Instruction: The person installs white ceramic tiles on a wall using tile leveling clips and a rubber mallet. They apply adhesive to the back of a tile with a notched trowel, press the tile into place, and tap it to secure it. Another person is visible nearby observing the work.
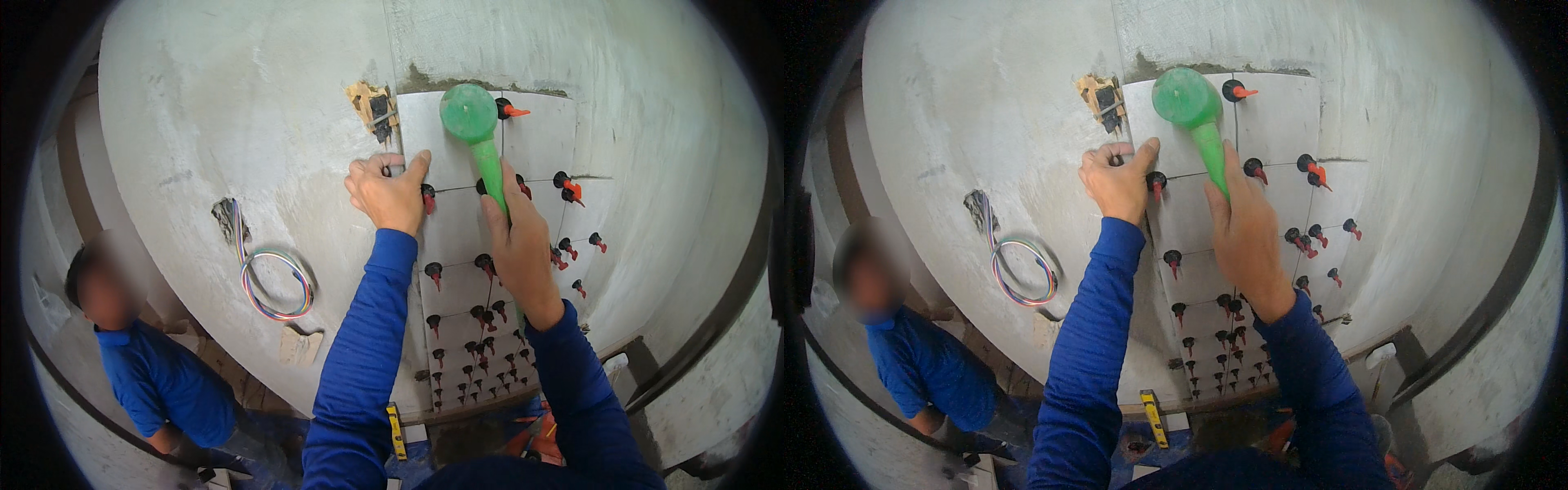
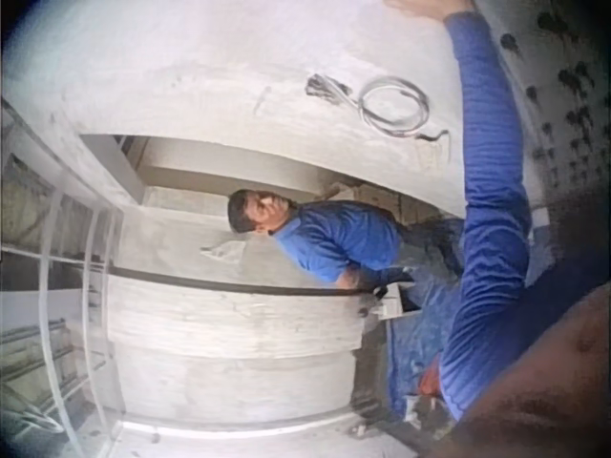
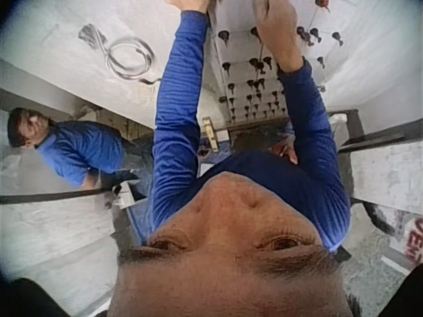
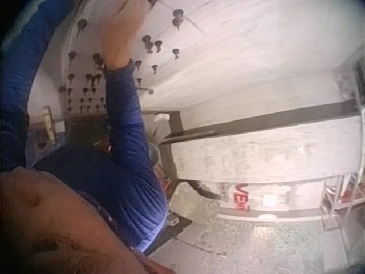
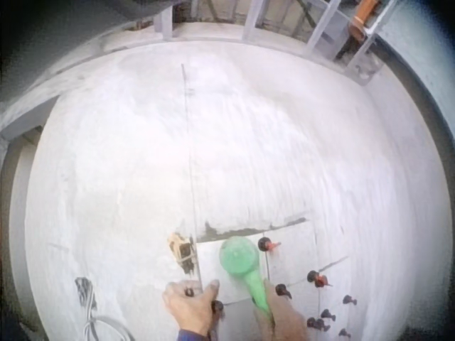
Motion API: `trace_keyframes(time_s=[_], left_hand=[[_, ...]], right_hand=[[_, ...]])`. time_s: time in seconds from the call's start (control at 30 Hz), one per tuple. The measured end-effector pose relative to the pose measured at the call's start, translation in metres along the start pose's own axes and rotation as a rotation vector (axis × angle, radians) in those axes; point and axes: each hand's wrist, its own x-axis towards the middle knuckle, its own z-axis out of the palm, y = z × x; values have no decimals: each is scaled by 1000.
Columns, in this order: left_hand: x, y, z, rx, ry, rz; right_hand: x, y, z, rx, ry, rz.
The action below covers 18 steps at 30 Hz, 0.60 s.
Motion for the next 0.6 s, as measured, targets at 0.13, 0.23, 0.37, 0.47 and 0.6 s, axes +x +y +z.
trace_keyframes(time_s=[0.13,0.23,0.37,0.47,0.6], left_hand=[[-1,0,1,-16,12,10],[-1,-2,3,-15,27,19],[2,-12,4,-84,2,8],[4,-20,5,-245,21,14],[5,-24,0,-455,-32,-39]], right_hand=[[-2,-2,-2,-17,6,27],[-2,1,1,-14,19,6],[-19,8,-8,1,14,-65],[-75,9,-38,124,-162,16],[-182,27,-93,148,-523,205]])
